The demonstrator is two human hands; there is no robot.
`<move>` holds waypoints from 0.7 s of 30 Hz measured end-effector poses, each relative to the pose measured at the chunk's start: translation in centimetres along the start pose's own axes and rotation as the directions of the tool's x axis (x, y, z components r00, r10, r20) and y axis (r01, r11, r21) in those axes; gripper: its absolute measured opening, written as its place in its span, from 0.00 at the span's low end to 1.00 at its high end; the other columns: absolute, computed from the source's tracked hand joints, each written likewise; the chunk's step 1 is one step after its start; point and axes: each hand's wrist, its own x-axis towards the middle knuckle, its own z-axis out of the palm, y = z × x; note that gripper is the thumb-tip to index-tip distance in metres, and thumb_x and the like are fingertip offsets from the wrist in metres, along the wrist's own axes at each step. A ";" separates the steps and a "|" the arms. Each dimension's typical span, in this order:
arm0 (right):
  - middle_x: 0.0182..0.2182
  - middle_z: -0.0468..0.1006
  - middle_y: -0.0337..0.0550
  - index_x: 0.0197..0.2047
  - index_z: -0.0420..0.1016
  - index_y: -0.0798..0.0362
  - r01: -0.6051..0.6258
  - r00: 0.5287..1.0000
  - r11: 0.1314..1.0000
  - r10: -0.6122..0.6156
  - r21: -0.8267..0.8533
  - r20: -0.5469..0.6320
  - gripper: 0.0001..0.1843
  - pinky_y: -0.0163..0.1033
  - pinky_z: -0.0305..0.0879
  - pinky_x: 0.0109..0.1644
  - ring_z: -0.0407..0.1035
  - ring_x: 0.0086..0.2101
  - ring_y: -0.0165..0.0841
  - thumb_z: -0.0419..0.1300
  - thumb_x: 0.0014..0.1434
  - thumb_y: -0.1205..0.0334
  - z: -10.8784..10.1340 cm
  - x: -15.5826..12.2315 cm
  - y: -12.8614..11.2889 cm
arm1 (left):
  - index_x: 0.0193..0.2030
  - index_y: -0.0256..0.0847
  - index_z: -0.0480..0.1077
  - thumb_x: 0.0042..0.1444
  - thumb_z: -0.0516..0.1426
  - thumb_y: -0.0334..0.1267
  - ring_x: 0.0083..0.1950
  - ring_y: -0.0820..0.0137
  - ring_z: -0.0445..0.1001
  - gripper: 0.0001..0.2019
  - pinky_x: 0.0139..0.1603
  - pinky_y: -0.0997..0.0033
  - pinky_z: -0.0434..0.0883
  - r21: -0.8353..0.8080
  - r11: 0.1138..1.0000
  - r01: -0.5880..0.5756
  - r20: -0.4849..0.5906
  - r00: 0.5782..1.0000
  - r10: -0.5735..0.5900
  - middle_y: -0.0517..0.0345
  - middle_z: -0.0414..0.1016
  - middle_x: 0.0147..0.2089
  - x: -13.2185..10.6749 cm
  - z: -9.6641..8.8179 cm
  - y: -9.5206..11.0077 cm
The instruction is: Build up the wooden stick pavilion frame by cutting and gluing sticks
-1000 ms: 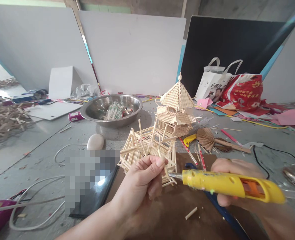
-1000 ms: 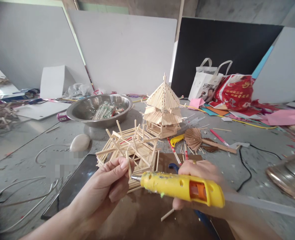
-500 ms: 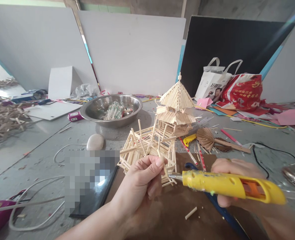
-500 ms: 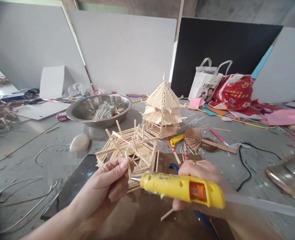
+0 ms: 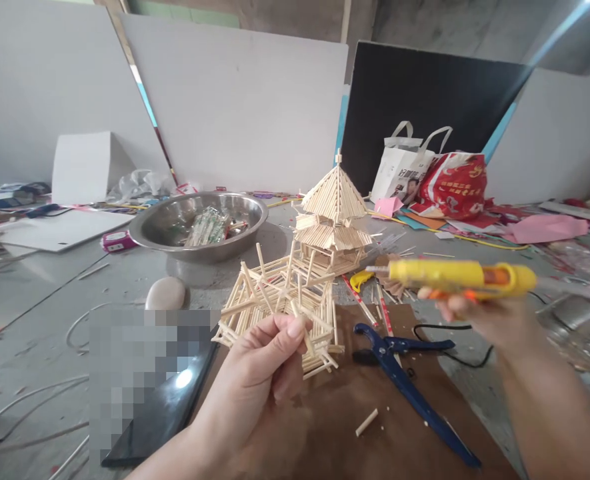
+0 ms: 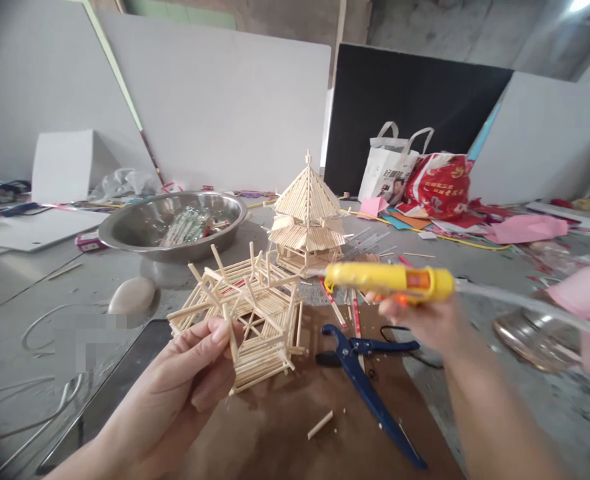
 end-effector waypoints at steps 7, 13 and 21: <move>0.28 0.74 0.45 0.32 0.65 0.55 -0.696 0.702 0.691 0.712 0.195 -0.021 0.20 0.30 0.54 0.14 0.59 0.13 0.21 0.53 0.51 0.45 -2.7 3.7 8.2 | 0.22 0.38 0.65 0.43 0.62 0.41 0.14 0.84 0.46 0.11 0.16 0.81 0.44 0.049 0.998 -0.040 0.013 0.999 0.039 0.70 0.53 0.11 -0.4 0.1 -0.1; 0.14 0.66 0.37 0.28 0.63 0.56 -0.838 0.544 0.545 0.832 0.027 0.110 0.23 0.31 0.58 0.16 0.60 0.13 0.25 0.53 0.49 0.41 -0.9 4.7 12.2 | 0.22 0.38 0.64 0.42 0.62 0.42 0.14 0.84 0.45 0.12 0.16 0.81 0.43 0.079 0.997 -0.025 -0.020 0.999 0.027 0.70 0.51 0.11 -0.6 0.3 -0.6; 0.12 0.66 0.41 0.24 0.65 0.56 -0.817 0.520 0.491 0.854 -0.304 -0.018 0.19 0.38 0.61 0.23 0.66 0.18 0.34 0.53 0.52 0.48 1.5 6.1 13.8 | 0.22 0.38 0.63 0.41 0.63 0.41 0.13 0.84 0.45 0.13 0.15 0.81 0.43 0.066 0.998 0.016 0.031 0.999 -0.018 0.72 0.52 0.10 0.3 -0.1 -1.3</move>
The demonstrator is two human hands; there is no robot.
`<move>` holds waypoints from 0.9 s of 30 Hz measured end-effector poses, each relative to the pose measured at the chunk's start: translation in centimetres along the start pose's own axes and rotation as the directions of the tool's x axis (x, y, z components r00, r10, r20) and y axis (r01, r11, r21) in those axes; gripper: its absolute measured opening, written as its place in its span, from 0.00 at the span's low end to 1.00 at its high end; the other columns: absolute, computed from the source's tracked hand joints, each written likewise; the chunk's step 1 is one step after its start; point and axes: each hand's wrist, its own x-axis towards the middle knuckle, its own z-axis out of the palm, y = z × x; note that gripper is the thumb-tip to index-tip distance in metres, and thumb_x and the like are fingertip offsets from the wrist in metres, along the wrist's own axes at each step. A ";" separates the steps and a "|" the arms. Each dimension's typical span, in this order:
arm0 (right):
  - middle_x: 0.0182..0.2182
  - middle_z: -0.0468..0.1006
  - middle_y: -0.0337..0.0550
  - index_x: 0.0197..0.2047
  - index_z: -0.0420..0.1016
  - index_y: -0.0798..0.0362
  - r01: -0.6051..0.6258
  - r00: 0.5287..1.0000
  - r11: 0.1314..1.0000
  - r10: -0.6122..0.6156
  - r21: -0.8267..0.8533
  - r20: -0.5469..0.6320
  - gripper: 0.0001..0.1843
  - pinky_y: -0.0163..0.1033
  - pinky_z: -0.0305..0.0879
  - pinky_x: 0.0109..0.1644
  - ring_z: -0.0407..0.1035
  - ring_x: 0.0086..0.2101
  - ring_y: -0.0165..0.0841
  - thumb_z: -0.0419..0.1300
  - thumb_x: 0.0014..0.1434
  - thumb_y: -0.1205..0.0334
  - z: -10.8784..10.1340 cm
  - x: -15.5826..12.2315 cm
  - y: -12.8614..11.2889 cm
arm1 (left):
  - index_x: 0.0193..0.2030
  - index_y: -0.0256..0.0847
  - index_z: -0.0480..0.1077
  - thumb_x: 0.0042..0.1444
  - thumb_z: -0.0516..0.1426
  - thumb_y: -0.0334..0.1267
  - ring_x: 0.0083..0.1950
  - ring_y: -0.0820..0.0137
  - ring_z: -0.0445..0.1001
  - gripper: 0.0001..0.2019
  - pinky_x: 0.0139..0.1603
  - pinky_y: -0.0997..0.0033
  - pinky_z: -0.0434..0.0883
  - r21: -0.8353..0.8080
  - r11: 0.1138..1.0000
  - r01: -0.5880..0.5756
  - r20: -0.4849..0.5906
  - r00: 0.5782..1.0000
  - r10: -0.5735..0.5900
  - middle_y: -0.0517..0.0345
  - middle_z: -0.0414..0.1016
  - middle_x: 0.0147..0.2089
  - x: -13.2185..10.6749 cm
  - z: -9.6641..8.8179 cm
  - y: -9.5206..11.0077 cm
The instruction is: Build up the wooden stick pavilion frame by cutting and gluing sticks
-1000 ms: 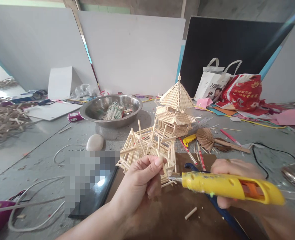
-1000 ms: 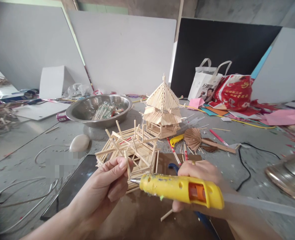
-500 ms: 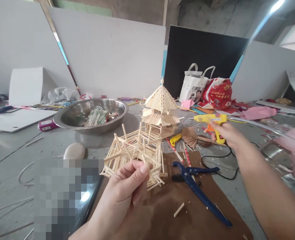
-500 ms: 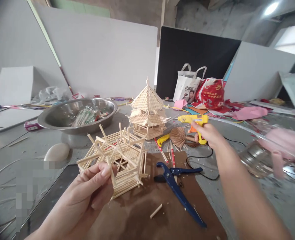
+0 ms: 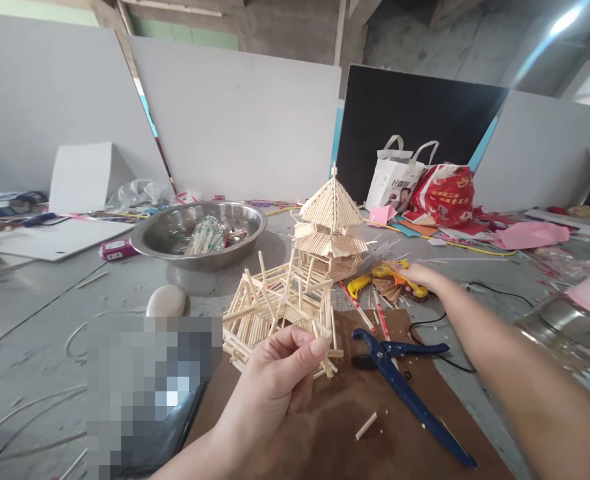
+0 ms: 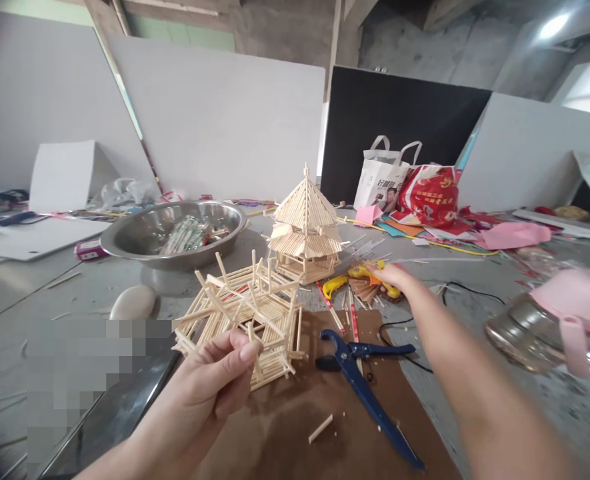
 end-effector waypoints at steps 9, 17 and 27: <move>0.29 0.75 0.47 0.30 0.73 0.53 0.249 0.932 0.947 -0.291 -0.203 -0.216 0.15 0.36 0.59 0.32 0.68 0.33 0.38 0.56 0.48 0.49 -0.9 -6.9 -4.3 | 0.22 0.38 0.62 0.39 0.64 0.39 0.13 0.85 0.45 0.13 0.14 0.81 0.42 0.008 0.999 -0.040 -0.020 0.999 0.040 0.72 0.55 0.12 -0.1 0.3 -0.2; 0.16 0.62 0.33 0.26 0.72 0.56 0.399 0.766 0.791 -0.566 0.464 0.306 0.12 0.30 0.47 0.20 0.52 0.18 0.21 0.59 0.47 0.54 1.8 -20.6 -8.6 | 0.21 0.36 0.64 0.39 0.63 0.36 0.18 0.82 0.58 0.11 0.19 0.82 0.54 0.207 0.962 -0.177 -0.027 0.982 0.186 0.67 0.64 0.16 -0.1 0.7 -0.4; 0.16 0.63 0.32 0.27 0.72 0.57 0.263 0.782 0.767 -0.525 0.585 0.336 0.10 0.29 0.50 0.23 0.53 0.19 0.20 0.61 0.46 0.58 3.6 -21.5 -9.0 | 0.20 0.37 0.63 0.39 0.62 0.39 0.18 0.80 0.56 0.12 0.18 0.81 0.54 0.410 0.894 -0.179 -0.092 0.967 0.236 0.66 0.60 0.16 0.0 0.6 -0.9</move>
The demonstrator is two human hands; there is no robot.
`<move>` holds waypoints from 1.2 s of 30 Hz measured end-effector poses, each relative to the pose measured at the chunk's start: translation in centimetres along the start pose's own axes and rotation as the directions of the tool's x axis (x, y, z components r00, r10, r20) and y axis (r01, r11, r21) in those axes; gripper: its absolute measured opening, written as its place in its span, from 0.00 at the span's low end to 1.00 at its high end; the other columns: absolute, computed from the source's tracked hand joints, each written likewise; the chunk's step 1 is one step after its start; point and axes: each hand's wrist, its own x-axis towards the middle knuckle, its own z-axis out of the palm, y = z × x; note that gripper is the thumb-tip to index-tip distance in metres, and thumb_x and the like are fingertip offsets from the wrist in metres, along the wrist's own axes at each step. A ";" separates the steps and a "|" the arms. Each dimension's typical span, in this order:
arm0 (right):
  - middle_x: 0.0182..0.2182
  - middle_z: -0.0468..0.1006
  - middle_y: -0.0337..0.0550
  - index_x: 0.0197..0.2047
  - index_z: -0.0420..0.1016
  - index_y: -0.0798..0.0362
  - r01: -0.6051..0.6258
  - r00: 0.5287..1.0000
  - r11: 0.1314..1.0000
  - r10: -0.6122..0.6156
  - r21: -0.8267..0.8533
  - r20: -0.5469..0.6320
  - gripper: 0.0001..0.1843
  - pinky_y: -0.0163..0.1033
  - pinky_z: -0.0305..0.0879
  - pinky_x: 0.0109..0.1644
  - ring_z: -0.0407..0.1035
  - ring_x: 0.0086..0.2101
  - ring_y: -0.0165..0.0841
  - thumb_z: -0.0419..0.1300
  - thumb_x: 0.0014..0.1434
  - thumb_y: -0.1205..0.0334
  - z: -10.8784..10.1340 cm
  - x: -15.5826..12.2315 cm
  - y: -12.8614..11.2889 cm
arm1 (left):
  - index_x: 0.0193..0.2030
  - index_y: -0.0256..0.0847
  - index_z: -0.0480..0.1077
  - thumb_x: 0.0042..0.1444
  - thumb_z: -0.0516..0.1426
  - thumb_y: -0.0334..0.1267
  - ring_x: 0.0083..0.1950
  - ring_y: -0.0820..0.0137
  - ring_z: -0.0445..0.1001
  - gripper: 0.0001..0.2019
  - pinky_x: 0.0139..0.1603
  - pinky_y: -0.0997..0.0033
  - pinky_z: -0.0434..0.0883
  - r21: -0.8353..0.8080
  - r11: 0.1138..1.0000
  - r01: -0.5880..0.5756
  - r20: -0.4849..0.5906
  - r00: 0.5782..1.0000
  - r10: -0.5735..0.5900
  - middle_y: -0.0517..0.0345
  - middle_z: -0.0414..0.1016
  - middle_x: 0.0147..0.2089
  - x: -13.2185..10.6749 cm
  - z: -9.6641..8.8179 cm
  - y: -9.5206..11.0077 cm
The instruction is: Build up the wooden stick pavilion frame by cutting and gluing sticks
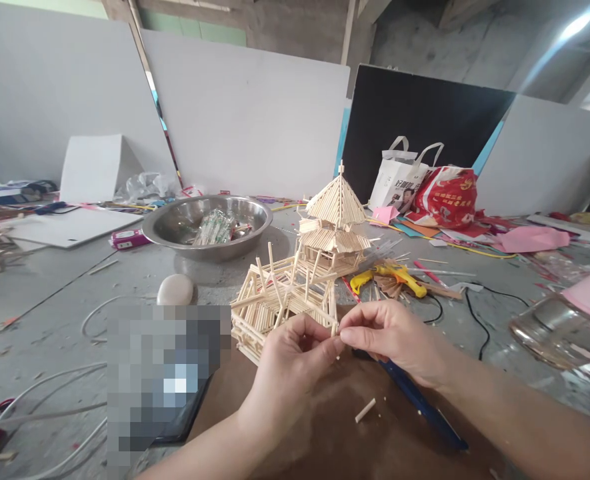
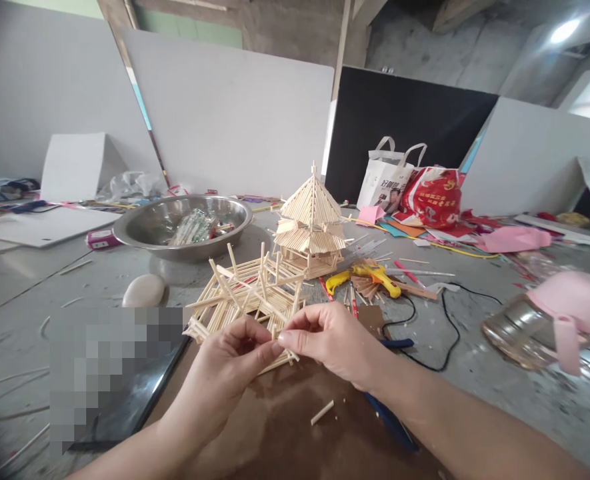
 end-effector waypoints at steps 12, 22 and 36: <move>0.20 0.65 0.34 0.31 0.72 0.56 0.103 0.992 0.970 -0.084 -0.222 0.094 0.08 0.29 0.54 0.25 0.57 0.23 0.23 0.60 0.46 0.62 0.0 -0.1 0.2 | 0.20 0.37 0.62 0.39 0.63 0.39 0.15 0.83 0.56 0.13 0.17 0.82 0.54 -0.249 0.968 0.037 0.034 0.999 -0.029 0.69 0.61 0.15 -0.1 0.2 -0.4; 0.20 0.69 0.34 0.28 0.72 0.53 0.147 0.988 0.841 -0.152 -0.521 0.034 0.04 0.29 0.53 0.23 0.60 0.22 0.24 0.57 0.46 0.63 0.1 -0.3 -0.4 | 0.20 0.37 0.61 0.38 0.64 0.34 0.12 0.86 0.51 0.13 0.13 0.84 0.48 -0.388 0.900 0.201 0.093 0.980 -0.178 0.70 0.60 0.13 -0.1 0.5 -0.1; 0.19 0.70 0.34 0.24 0.71 0.52 0.182 0.973 0.717 -0.232 -0.673 0.016 0.03 0.30 0.52 0.25 0.61 0.22 0.25 0.57 0.46 0.63 0.2 -0.6 -0.7 | 0.20 0.36 0.61 0.38 0.64 0.32 0.11 0.86 0.51 0.13 0.13 0.85 0.46 -0.477 0.839 0.261 0.124 0.965 -0.230 0.71 0.59 0.11 -0.4 1.0 -0.1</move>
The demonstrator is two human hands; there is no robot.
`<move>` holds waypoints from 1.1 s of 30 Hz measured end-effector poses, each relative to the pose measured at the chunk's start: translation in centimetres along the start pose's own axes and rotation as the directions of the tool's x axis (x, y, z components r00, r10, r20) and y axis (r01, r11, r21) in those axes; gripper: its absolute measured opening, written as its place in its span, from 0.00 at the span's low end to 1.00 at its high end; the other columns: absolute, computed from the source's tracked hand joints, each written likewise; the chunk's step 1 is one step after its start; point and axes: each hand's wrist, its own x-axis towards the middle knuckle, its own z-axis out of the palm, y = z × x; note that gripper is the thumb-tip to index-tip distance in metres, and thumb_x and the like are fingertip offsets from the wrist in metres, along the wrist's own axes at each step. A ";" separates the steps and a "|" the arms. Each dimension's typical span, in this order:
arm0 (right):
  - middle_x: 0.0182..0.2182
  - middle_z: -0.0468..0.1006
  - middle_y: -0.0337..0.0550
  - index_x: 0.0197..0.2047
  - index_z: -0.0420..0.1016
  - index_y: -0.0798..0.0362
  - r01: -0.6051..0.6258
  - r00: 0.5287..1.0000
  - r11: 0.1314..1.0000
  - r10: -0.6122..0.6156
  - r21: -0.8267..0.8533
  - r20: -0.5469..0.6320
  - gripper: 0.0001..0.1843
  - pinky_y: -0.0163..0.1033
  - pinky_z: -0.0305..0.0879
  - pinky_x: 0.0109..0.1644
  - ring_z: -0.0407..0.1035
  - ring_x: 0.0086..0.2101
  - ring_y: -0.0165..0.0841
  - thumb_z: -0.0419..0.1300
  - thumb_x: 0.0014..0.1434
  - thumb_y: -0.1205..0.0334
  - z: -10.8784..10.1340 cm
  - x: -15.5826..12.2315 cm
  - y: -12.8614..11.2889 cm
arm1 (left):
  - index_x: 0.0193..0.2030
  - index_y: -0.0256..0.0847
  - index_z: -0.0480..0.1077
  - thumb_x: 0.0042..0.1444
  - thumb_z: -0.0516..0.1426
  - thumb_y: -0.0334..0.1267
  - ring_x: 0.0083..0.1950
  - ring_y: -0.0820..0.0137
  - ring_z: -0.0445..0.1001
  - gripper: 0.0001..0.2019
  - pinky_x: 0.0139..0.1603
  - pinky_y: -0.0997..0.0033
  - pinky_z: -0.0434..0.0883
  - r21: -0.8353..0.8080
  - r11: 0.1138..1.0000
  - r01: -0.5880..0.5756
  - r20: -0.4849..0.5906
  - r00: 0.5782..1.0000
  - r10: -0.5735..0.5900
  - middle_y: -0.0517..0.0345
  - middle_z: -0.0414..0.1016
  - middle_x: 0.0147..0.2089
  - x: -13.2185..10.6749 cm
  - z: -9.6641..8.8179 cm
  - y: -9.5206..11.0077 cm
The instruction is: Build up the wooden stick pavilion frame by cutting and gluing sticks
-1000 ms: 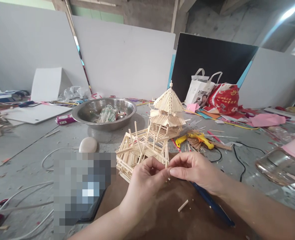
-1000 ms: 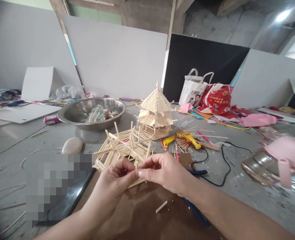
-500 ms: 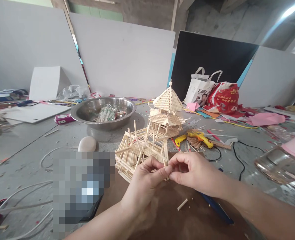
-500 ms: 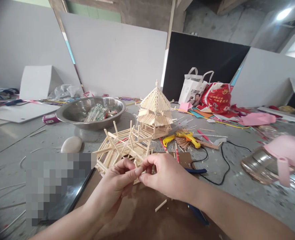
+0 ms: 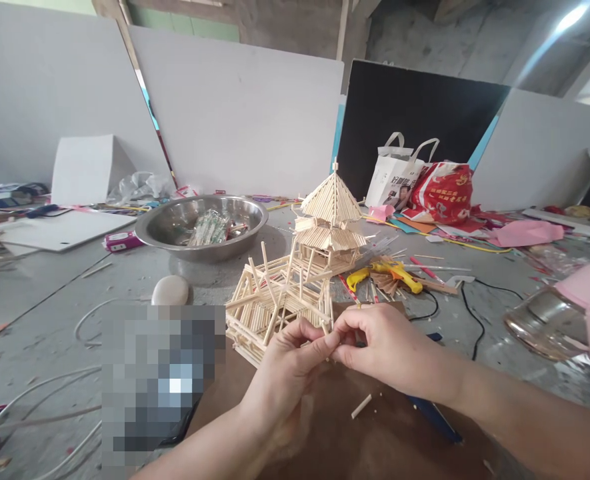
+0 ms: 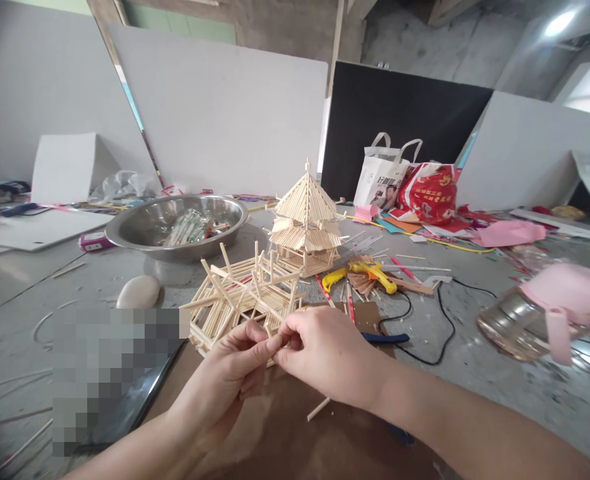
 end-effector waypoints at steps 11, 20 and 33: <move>0.19 0.71 0.33 0.23 0.70 0.51 0.001 1.000 0.995 0.001 -0.102 0.022 0.03 0.31 0.51 0.24 0.61 0.22 0.26 0.55 0.43 0.66 -1.6 0.8 0.4 | 0.31 0.39 0.64 0.39 0.63 0.40 0.14 0.85 0.46 0.14 0.14 0.83 0.44 0.149 0.989 -0.014 0.011 1.000 0.012 0.71 0.58 0.18 -0.3 0.0 -0.3; 0.12 0.58 0.29 0.21 0.68 0.56 -0.211 0.923 0.953 0.121 0.217 0.365 0.03 0.28 0.41 0.17 0.48 0.15 0.20 0.58 0.41 0.66 -3.0 6.9 2.5 | 0.20 0.39 0.63 0.47 0.56 0.35 0.17 0.79 0.51 0.08 0.17 0.79 0.49 0.605 0.613 -0.508 0.469 0.849 0.242 0.65 0.55 0.16 -2.4 -0.1 -1.5; 0.09 0.51 0.25 0.18 0.51 0.54 -0.623 0.738 0.593 0.228 0.511 0.635 0.16 0.24 0.33 0.13 0.41 0.10 0.16 0.58 0.43 0.69 0.0 9.8 4.2 | 0.25 0.41 0.68 0.51 0.53 0.36 0.18 0.77 0.58 0.07 0.18 0.79 0.54 0.596 0.402 -0.695 0.680 0.703 0.206 0.58 0.66 0.19 -1.0 -1.3 -2.6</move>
